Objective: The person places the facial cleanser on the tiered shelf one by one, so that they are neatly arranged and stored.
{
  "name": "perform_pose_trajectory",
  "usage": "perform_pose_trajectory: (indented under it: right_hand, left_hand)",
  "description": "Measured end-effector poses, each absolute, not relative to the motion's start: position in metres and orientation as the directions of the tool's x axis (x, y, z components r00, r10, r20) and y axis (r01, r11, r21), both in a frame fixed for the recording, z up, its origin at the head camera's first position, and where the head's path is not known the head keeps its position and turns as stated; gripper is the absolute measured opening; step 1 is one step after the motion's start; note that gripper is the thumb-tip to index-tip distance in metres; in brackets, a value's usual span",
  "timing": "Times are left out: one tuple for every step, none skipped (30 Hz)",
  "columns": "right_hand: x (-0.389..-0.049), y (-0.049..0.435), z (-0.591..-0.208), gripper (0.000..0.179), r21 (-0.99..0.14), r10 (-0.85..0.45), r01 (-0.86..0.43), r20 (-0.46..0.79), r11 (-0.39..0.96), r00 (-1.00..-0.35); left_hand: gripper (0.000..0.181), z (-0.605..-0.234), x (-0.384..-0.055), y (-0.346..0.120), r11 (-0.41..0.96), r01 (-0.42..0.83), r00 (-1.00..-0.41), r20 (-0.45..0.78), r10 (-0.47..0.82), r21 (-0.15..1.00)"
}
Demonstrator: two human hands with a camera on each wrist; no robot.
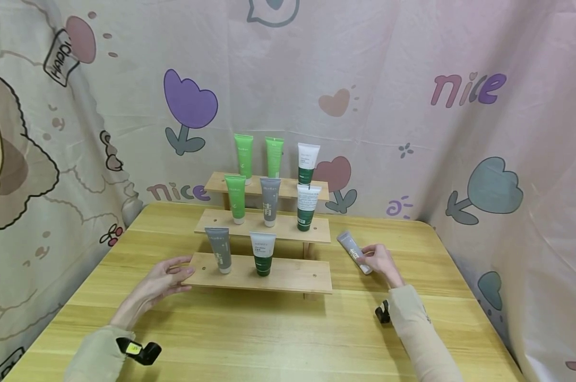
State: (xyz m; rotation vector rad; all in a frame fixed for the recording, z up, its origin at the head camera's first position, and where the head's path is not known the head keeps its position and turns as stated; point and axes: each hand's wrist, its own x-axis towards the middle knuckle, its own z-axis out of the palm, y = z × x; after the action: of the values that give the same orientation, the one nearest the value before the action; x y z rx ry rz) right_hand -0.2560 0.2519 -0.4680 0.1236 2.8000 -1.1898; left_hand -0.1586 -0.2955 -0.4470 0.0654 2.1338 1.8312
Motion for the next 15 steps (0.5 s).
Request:
perform_pose_trajectory:
  right_hand:
    - [-0.2558,0.2519,-0.4682,0.044,-0.721,0.036,0.110,-0.117,0.684,-0.993]
    - [-0.2552,0.2518,-0.4681,0.044,-0.731,0.040,0.113,-0.117,0.672,-0.992]
    - [-0.2546,0.2520,-0.4682,0.044,-0.741,0.040,0.114,-0.116,0.662,-0.992]
    - [-0.2539,0.2519,-0.4683,0.045,-0.755,0.041,0.118,-0.120,0.646,-0.992]
    - [-0.2532,0.2519,-0.4683,0.045,-0.764,0.047,0.125,-0.123,0.633,-0.991]
    - [-0.2526,0.2518,-0.4683,0.045,-0.773,0.053,0.131,-0.125,0.621,-0.991]
    - [-0.2520,0.2519,-0.4680,0.045,-0.780,0.049,0.127,-0.123,0.612,-0.991]
    - [-0.2514,0.2519,-0.4677,0.045,-0.785,0.051,0.127,-0.122,0.606,-0.991]
    - [-0.2509,0.2521,-0.4673,0.045,-0.787,0.052,0.123,-0.116,0.604,-0.992]
    - [-0.2504,0.2520,-0.4669,0.045,-0.791,0.056,0.125,-0.114,0.599,-0.992]
    - [-0.2498,0.2519,-0.4663,0.045,-0.792,0.056,0.122,-0.110,0.598,-0.992]
    - [-0.2493,0.2520,-0.4659,0.044,-0.794,0.057,0.119,-0.107,0.596,-0.993]
    - [-0.2488,0.2519,-0.4655,0.044,-0.796,0.053,0.116,-0.105,0.594,-0.993]
    - [-0.2483,0.2519,-0.4652,0.044,-0.798,0.055,0.119,-0.107,0.591,-0.993]
    - [-0.2480,0.2520,-0.4653,0.044,-0.801,0.056,0.124,-0.112,0.585,-0.992]
  left_hand:
    - [0.073,-0.4468,-0.1586,-0.2955,0.175,-0.176,-0.945,-0.216,0.244,0.969]
    - [0.073,-0.4465,-0.1585,-0.2955,0.176,-0.176,-0.945,-0.216,0.245,0.969]
    - [0.073,-0.4463,-0.1585,-0.2955,0.177,-0.176,-0.945,-0.217,0.244,0.968]
    - [0.073,-0.4461,-0.1585,-0.2955,0.179,-0.176,-0.945,-0.217,0.244,0.968]
    - [0.073,-0.4460,-0.1585,-0.2955,0.179,-0.177,-0.945,-0.218,0.244,0.968]
    - [0.073,-0.4459,-0.1584,-0.2954,0.179,-0.178,-0.945,-0.219,0.243,0.968]
    - [0.072,-0.4459,-0.1584,-0.2954,0.178,-0.179,-0.945,-0.219,0.243,0.968]
    - [0.072,-0.4459,-0.1584,-0.2954,0.177,-0.179,-0.945,-0.219,0.242,0.968]
    - [0.072,-0.4459,-0.1585,-0.2955,0.176,-0.179,-0.945,-0.219,0.242,0.968]
    - [0.072,-0.4460,-0.1585,-0.2955,0.175,-0.179,-0.945,-0.219,0.242,0.968]
    - [0.072,-0.4461,-0.1585,-0.2955,0.175,-0.179,-0.945,-0.218,0.243,0.968]
    - [0.072,-0.4461,-0.1585,-0.2955,0.175,-0.179,-0.945,-0.219,0.243,0.968]
    - [0.072,-0.4462,-0.1584,-0.2956,0.176,-0.179,-0.945,-0.219,0.243,0.968]
    - [0.072,-0.4463,-0.1584,-0.2956,0.177,-0.179,-0.945,-0.219,0.242,0.968]
    - [0.072,-0.4463,-0.1583,-0.2956,0.178,-0.179,-0.945,-0.220,0.242,0.968]
